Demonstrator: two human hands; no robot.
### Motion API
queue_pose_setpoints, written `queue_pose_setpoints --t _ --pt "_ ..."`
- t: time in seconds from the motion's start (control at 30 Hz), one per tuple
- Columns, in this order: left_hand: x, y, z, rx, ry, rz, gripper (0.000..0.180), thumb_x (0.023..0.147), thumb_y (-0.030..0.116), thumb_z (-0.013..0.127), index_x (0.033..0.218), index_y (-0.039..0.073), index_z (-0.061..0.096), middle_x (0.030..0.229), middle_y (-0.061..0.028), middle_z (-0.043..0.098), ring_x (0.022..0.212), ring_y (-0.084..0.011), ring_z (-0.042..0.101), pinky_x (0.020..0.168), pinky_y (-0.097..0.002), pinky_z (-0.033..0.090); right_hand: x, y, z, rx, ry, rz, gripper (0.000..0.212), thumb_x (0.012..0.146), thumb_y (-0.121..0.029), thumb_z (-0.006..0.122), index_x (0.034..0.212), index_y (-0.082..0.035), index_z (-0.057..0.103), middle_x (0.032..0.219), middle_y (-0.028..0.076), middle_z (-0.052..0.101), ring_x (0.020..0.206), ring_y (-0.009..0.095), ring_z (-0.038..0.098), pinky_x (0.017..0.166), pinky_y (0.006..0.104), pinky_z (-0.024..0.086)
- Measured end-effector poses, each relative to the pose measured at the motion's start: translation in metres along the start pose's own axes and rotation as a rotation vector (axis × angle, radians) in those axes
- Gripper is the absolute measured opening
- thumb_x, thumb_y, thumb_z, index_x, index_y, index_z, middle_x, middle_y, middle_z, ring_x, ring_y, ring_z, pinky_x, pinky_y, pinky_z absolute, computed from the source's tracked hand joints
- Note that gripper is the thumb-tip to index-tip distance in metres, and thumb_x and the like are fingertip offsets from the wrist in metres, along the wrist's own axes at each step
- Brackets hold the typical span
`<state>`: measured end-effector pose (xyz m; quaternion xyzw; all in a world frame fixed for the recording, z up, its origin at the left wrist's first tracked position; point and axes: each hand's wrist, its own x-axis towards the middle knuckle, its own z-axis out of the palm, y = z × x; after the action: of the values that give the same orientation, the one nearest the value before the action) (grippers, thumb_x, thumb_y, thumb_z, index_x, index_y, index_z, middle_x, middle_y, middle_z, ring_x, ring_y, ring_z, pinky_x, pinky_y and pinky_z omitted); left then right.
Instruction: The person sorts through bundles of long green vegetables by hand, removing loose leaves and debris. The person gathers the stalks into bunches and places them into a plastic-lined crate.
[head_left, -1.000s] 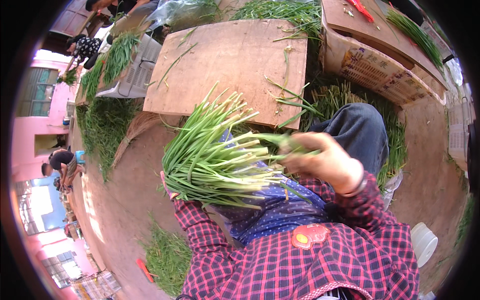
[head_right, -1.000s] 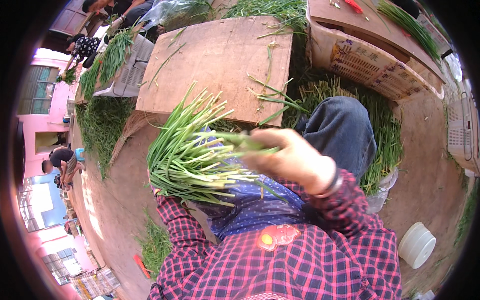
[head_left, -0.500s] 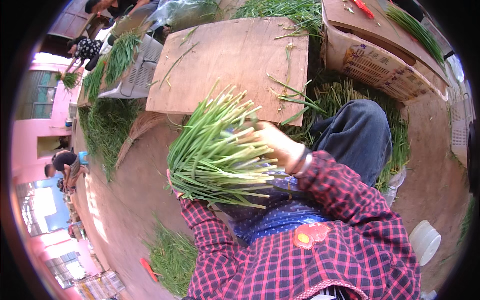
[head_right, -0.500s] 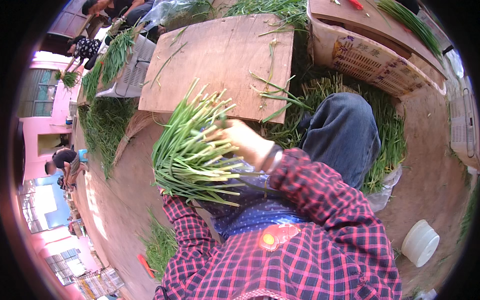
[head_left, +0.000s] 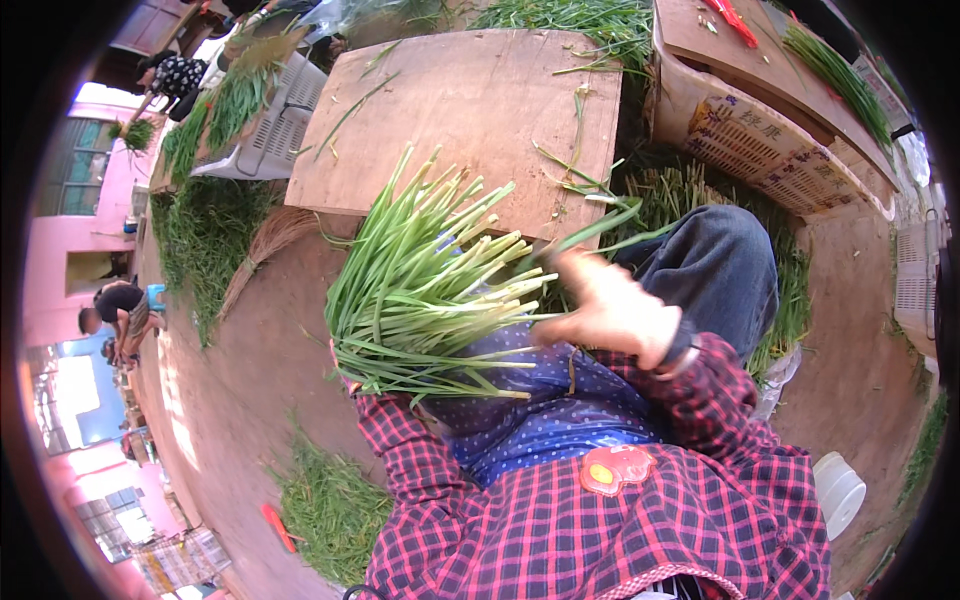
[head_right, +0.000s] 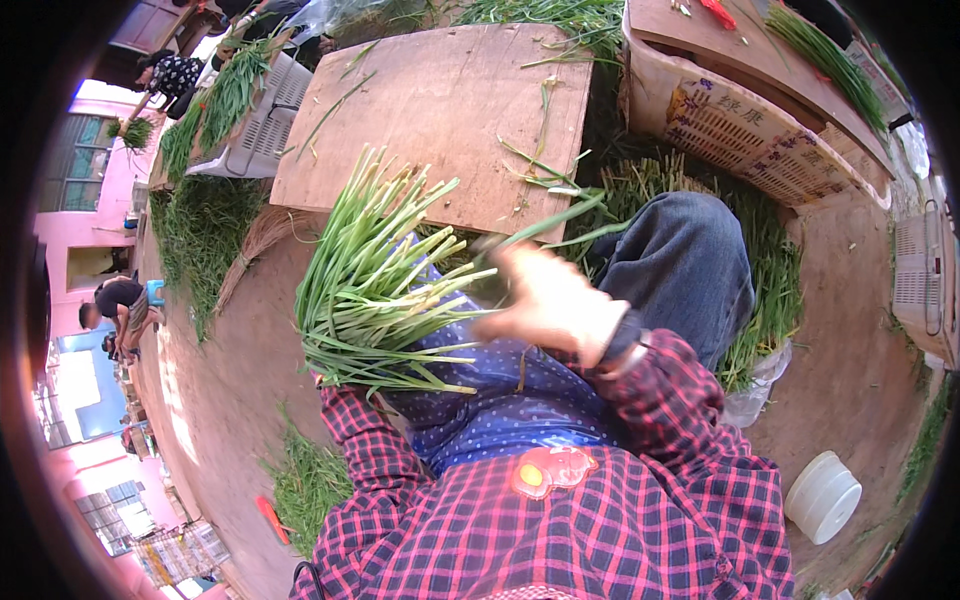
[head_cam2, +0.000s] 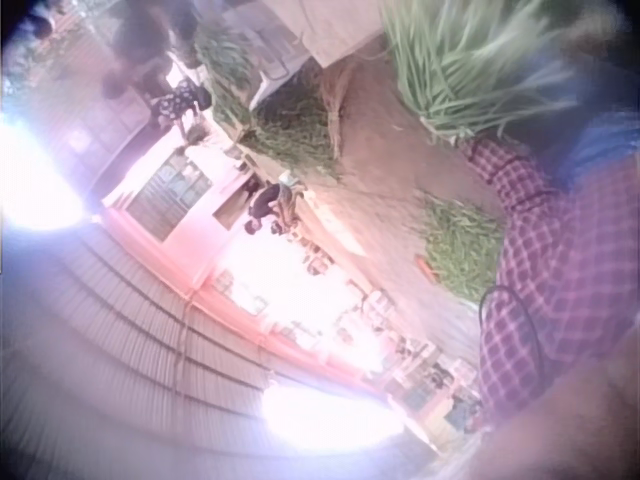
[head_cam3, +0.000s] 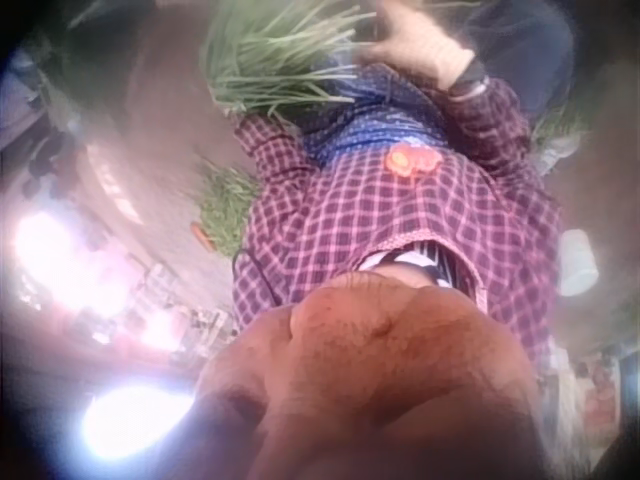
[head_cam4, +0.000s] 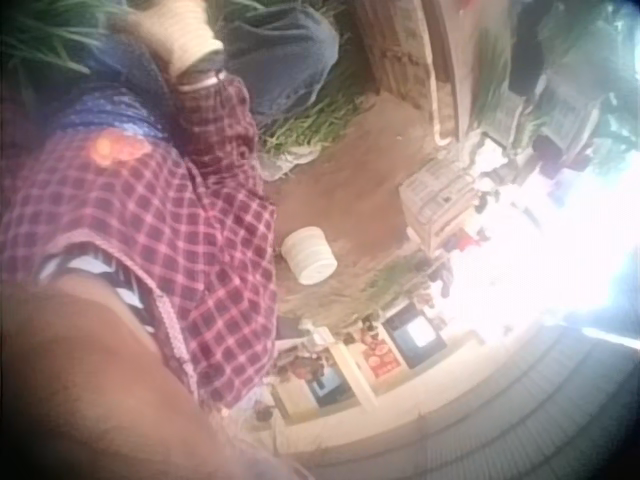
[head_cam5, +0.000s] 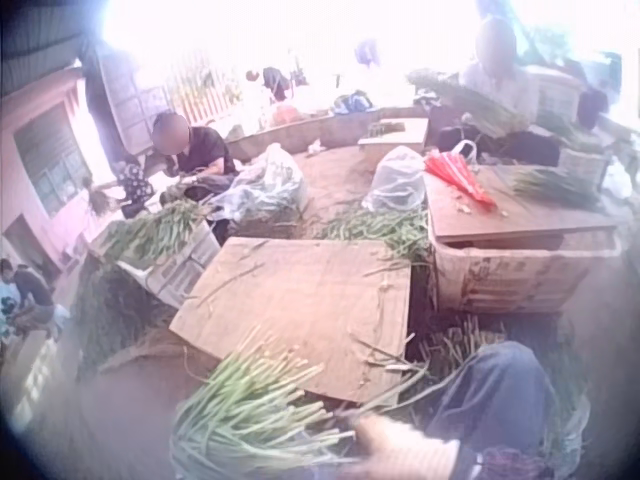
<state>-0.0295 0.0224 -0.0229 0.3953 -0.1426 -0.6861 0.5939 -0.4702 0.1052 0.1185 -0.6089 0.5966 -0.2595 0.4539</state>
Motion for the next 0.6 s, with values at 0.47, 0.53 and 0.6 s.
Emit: queue_pose_setpoints --t 0.47,0.53,0.6 --pt "-0.01 -0.012 -0.008 -0.06 -0.014 0.028 0.061 0.097 0.054 0.042 0.135 0.008 0.054 0.132 -0.0138 0.059 0.114 -0.0342 0.058 0.099 -0.0529 0.047 -0.017 0.024 -0.036 0.641 0.286 -0.078 0.03 0.097 -0.029 0.057 0.106 -0.002 0.066 0.094 0.007 0.065 0.09 0.016 0.061 0.08 0.0292 0.048" --pt "-0.01 -0.012 -0.002 -0.06 -0.024 0.029 0.061 0.097 0.054 0.042 0.135 0.008 0.054 0.132 -0.0137 0.059 0.114 -0.0341 0.058 0.099 -0.0528 0.047 0.002 0.007 -0.028 0.434 0.098 -0.158 0.04 0.098 -0.035 0.053 0.117 -0.002 0.064 0.11 0.013 0.066 0.103 0.023 0.063 0.089 0.0336 0.048" --pt "-0.013 -0.009 0.003 -0.056 -0.026 0.039 0.061 0.097 0.054 0.042 0.135 0.008 0.054 0.132 -0.0136 0.059 0.114 -0.034 0.058 0.099 -0.0528 0.047 0.033 -0.014 -0.02 0.239 -0.12 -0.114 0.044 0.093 -0.044 0.056 0.111 -0.006 0.069 0.101 0.017 0.067 0.098 0.026 0.064 0.087 0.0325 0.048"
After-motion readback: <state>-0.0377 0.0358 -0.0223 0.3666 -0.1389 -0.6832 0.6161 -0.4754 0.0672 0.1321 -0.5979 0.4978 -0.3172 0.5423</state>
